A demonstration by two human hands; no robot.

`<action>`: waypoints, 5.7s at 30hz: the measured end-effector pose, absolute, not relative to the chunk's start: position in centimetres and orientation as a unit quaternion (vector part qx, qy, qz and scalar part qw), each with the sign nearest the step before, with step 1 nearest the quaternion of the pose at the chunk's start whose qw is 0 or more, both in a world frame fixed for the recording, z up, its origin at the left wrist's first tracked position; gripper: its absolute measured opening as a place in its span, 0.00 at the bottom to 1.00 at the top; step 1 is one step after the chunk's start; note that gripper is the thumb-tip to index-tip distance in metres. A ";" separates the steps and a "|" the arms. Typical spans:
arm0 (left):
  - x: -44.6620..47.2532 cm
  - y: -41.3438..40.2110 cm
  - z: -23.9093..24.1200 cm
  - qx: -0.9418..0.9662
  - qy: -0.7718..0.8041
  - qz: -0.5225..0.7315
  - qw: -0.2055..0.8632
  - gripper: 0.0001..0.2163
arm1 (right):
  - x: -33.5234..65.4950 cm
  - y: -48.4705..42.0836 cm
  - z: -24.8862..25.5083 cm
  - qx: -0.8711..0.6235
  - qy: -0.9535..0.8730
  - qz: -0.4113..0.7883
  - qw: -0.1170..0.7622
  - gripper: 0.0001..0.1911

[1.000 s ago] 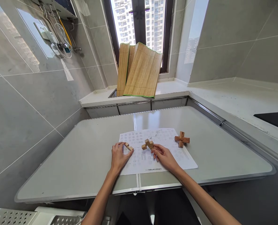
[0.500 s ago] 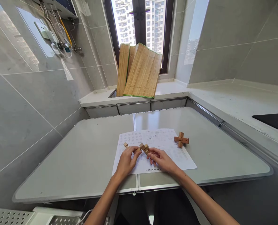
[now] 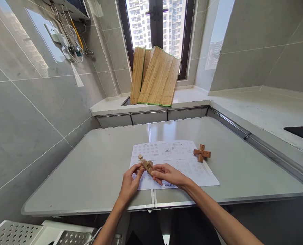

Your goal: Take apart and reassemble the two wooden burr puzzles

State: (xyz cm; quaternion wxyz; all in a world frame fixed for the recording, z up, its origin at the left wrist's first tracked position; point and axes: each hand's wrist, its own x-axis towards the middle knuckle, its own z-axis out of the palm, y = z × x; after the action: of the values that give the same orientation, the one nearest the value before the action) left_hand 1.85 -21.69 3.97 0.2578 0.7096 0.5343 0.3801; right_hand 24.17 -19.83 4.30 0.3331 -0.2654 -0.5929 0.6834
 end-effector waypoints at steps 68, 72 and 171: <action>3.1 -24.8 2.1 0.658 0.579 0.347 0.335 0.19 | 39.2 -25.2 -3.4 -0.566 -0.485 0.417 0.520 0.27; 3.1 -25.0 1.9 0.646 0.588 0.351 0.337 0.20 | 39.2 -25.2 -3.4 -0.574 -0.451 0.413 0.544 0.26; 6.3 -23.3 7.3 0.800 0.381 0.348 0.306 0.34 | 27.7 -24.4 3.6 -0.402 -0.464 0.614 0.496 0.26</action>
State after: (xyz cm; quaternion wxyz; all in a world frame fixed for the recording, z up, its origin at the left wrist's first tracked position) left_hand 6.30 -23.25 7.25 0.3063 0.8000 0.3806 0.3483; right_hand 27.75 -24.41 3.63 0.4962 -0.4018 -0.4642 0.6138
